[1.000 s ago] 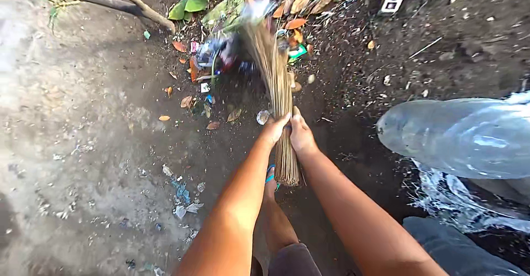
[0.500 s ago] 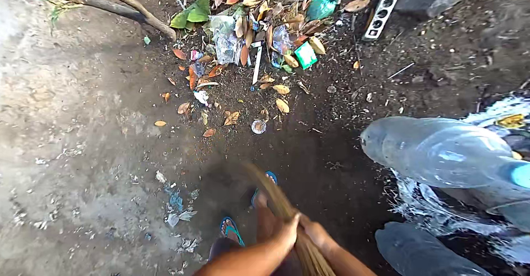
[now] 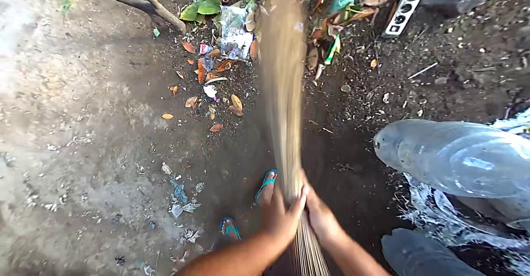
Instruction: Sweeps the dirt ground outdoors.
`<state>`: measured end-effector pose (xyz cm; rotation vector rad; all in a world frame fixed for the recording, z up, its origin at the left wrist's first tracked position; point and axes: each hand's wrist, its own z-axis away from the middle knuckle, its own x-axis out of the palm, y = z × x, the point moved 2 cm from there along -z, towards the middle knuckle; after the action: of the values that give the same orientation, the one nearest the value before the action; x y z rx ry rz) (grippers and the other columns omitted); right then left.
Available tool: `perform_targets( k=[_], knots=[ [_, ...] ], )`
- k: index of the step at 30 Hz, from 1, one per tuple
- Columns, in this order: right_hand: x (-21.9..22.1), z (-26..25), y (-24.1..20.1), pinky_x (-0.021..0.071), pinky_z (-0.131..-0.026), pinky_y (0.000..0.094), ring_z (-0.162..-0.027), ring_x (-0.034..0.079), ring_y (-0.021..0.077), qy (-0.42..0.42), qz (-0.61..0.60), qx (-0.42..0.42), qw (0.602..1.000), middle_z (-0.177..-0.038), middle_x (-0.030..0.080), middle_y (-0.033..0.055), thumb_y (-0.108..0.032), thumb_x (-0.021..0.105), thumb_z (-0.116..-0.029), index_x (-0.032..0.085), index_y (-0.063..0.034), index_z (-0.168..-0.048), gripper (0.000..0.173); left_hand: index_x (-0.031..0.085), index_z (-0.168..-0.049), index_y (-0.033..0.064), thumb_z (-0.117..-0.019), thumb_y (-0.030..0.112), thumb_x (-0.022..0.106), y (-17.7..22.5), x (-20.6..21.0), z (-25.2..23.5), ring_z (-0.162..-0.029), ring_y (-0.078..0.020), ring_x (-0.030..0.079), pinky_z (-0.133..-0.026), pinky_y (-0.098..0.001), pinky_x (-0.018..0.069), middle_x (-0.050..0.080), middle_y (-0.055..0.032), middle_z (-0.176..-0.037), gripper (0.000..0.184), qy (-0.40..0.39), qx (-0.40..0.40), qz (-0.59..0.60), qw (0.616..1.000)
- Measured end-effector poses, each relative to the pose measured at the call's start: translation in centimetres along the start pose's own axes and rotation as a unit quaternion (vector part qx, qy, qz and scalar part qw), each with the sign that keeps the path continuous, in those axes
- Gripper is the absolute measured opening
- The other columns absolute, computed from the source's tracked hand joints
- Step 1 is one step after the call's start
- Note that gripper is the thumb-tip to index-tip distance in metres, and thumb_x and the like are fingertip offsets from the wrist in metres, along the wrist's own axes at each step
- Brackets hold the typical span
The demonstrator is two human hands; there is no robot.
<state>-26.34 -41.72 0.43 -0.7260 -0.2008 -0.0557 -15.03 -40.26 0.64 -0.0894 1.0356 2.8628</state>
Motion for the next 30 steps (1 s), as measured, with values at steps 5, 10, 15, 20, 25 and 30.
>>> perform_targets(
  k=[5, 10, 15, 20, 25, 30],
  knots=[
    [5.5, 4.5, 9.4, 0.0398, -0.117, 0.035, -0.138, 0.05, 0.0146, -0.231, 0.095, 0.264, 0.932, -0.152, 0.051, 0.0113, -0.023, 0.032, -0.1091, 0.042, -0.0059, -0.154, 0.049, 0.027, -0.157, -0.0007, -0.1035, 0.033, 0.061, -8.3, -3.2, 11.1, -0.133, -0.0304, 0.056, -0.113, -0.0477, 0.0463, 0.053, -0.0257, -0.145, 0.072, 0.206, -0.274, 0.129, 0.93],
    [8.6, -5.1, 8.2, 0.0405, -0.114, 0.0512, -0.134, 0.053, 0.0326, -0.022, 0.228, 0.213, 0.95, -0.143, 0.056, 0.0245, -0.026, 0.035, -0.1122, 0.049, 0.0008, -0.148, 0.047, 0.058, -0.136, -0.0044, -0.1081, 0.043, 0.05, -8.9, -8.8, -2.9, -0.121, -0.0312, 0.064, -0.108, -0.0497, 0.0496, 0.066, -0.0244, -0.127, 0.056, 0.02, -0.204, 0.019, 0.979],
    [12.0, -9.0, 2.7, 0.0244, -0.125, 0.0311, -0.153, 0.029, 0.0133, 0.143, 0.062, -0.023, 0.988, -0.17, 0.021, 0.0119, -0.022, 0.022, -0.1121, 0.016, -0.0057, -0.164, 0.055, 0.033, -0.156, -0.0002, -0.1061, 0.027, 0.058, -0.8, -12.0, -10.2, -0.13, -0.0281, 0.06, -0.112, -0.0454, 0.0466, 0.057, -0.0242, -0.143, 0.062, -0.122, -0.07, 0.078, 0.987],
    [16.4, 1.0, 1.5, 0.0341, -0.122, 0.0294, -0.147, 0.037, 0.0074, -0.024, 0.058, 0.015, 0.998, -0.166, 0.031, 0.0062, -0.035, 0.026, -0.1101, 0.014, -0.0087, -0.165, 0.062, 0.021, -0.162, 0.0009, -0.1023, 0.03, 0.063, -1.5, -16.0, 3.4, -0.14, -0.0218, 0.052, -0.118, -0.0412, 0.0434, 0.049, -0.0203, -0.153, 0.078, -0.008, -0.034, 0.118, 0.992],
    [22.2, 3.9, 7.8, 0.0369, -0.119, 0.0376, -0.142, 0.047, 0.0186, -0.239, 0.143, 0.341, 0.898, -0.159, 0.044, 0.0126, -0.017, 0.033, -0.1108, 0.033, -0.0068, -0.159, 0.049, 0.03, -0.154, 0.0, -0.1079, 0.034, 0.054, -7.7, -18.7, 13.4, -0.118, -0.03, 0.065, -0.102, -0.0484, 0.0532, 0.061, -0.0248, -0.132, 0.063, 0.227, -0.322, 0.243, 0.886],
    [25.0, -2.4, 11.7, 0.0366, -0.119, 0.0433, -0.141, 0.048, 0.0246, -0.124, 0.241, 0.278, 0.922, -0.153, 0.05, 0.0177, -0.023, 0.034, -0.1126, 0.042, -0.0034, -0.154, 0.046, 0.048, -0.145, -0.0015, -0.1071, 0.034, 0.055, -13.6, -23.4, 4.0, -0.116, -0.0293, 0.067, -0.102, -0.0475, 0.0543, 0.066, -0.0226, -0.126, 0.052, 0.123, -0.28, 0.191, 0.933]
  ],
)
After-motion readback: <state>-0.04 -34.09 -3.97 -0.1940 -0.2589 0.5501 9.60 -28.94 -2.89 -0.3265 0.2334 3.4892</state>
